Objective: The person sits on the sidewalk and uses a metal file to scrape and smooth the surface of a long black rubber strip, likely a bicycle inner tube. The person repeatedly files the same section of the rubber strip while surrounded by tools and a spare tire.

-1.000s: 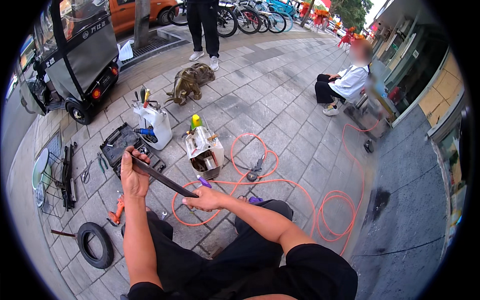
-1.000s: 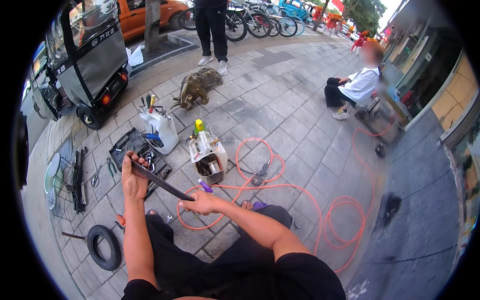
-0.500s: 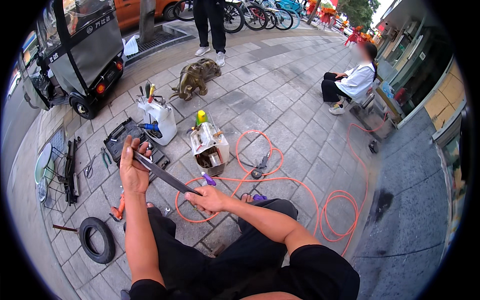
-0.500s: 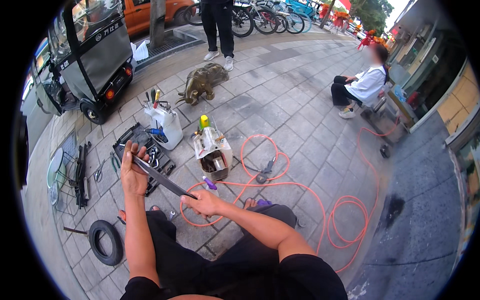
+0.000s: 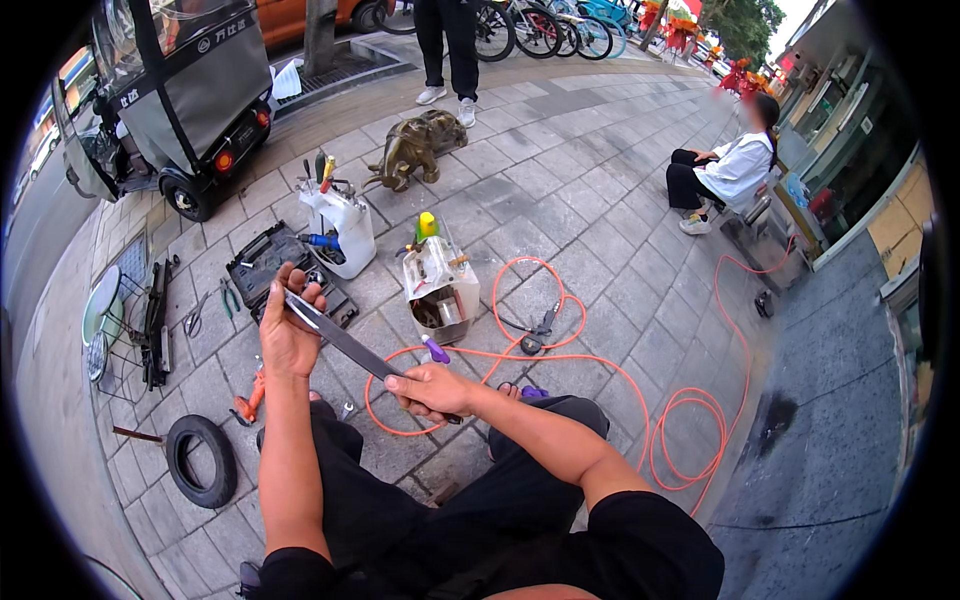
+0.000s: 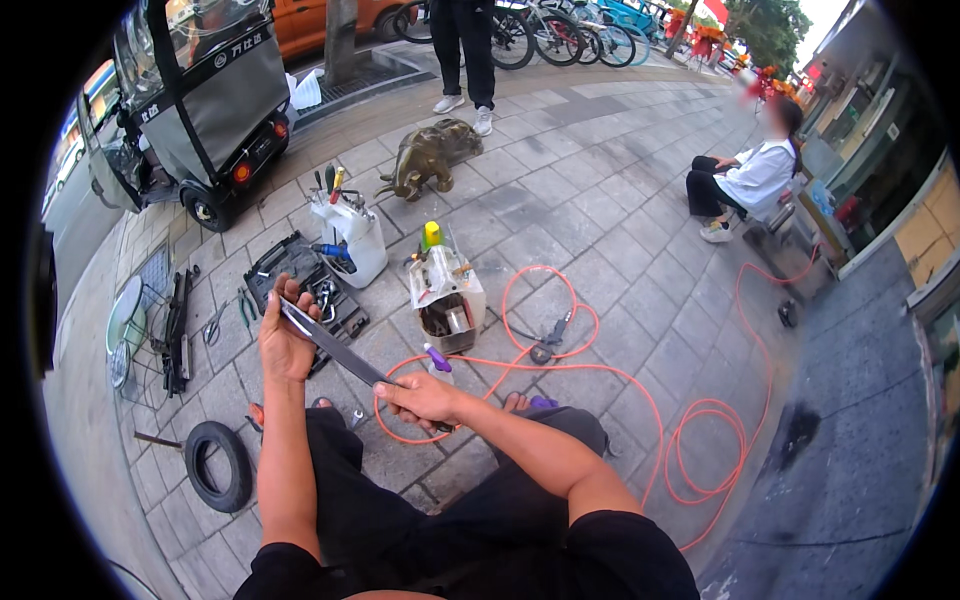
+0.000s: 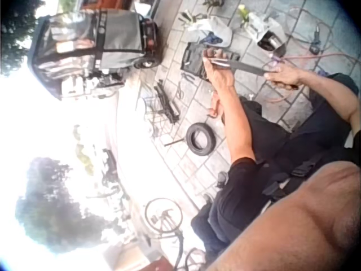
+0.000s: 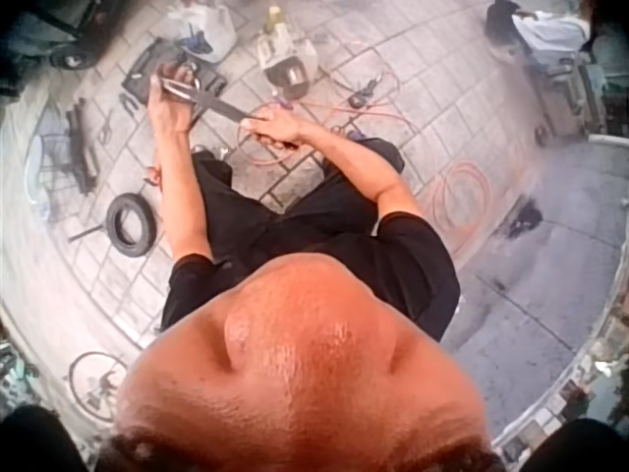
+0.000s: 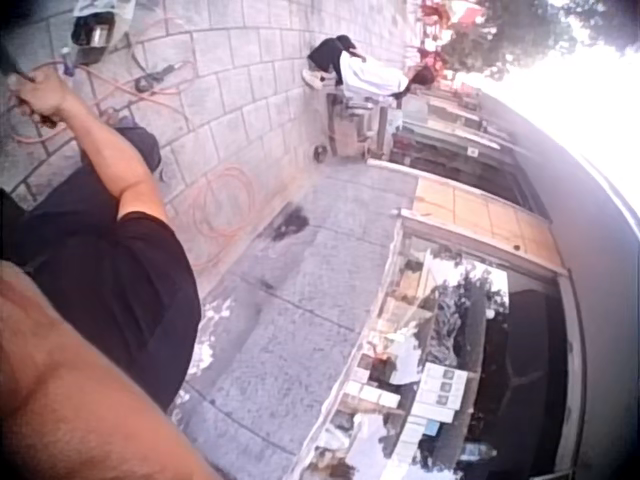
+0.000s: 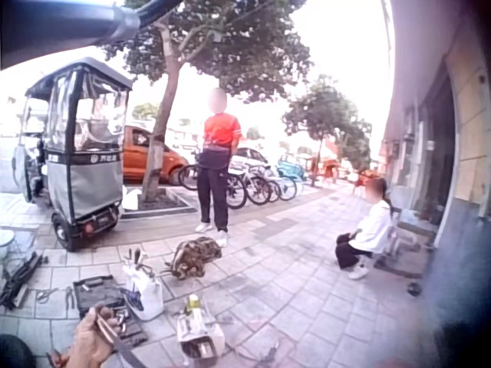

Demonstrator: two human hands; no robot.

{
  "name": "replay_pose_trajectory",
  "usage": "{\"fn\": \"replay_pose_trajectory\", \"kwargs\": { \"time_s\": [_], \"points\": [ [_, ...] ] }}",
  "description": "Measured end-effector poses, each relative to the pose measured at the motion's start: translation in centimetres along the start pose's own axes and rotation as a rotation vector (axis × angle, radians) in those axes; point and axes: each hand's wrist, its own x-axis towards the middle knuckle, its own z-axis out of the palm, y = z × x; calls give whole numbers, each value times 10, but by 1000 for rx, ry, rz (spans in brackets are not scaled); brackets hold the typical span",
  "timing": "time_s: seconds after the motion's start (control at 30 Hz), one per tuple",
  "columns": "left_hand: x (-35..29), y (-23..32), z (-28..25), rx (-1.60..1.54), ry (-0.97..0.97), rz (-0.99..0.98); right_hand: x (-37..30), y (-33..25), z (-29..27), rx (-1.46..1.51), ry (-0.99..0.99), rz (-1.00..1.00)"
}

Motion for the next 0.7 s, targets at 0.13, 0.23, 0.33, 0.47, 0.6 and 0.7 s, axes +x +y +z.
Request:
{"fn": "replay_pose_trajectory", "kwargs": {
  "time_s": [0.13,0.23,0.33,0.47,0.6,0.7],
  "points": [
    [1,0,6,10,-17,-5,4,10,-2,46,-37,-36],
    [3,-2,1,44,29,-13,2,8,-1,-48,45,-82],
    [6,-8,2,96,102,-1,4,13,-4,-39,75,-65],
    [9,-10,-6,350,354,-25,21,34,-5,-347,330,-290],
    [9,-8,-19,383,401,-69,20,35,-7,-498,424,-348],
    [13,-6,-21,306,373,-22,20,32,-7,-496,405,-339]
  ]
}}
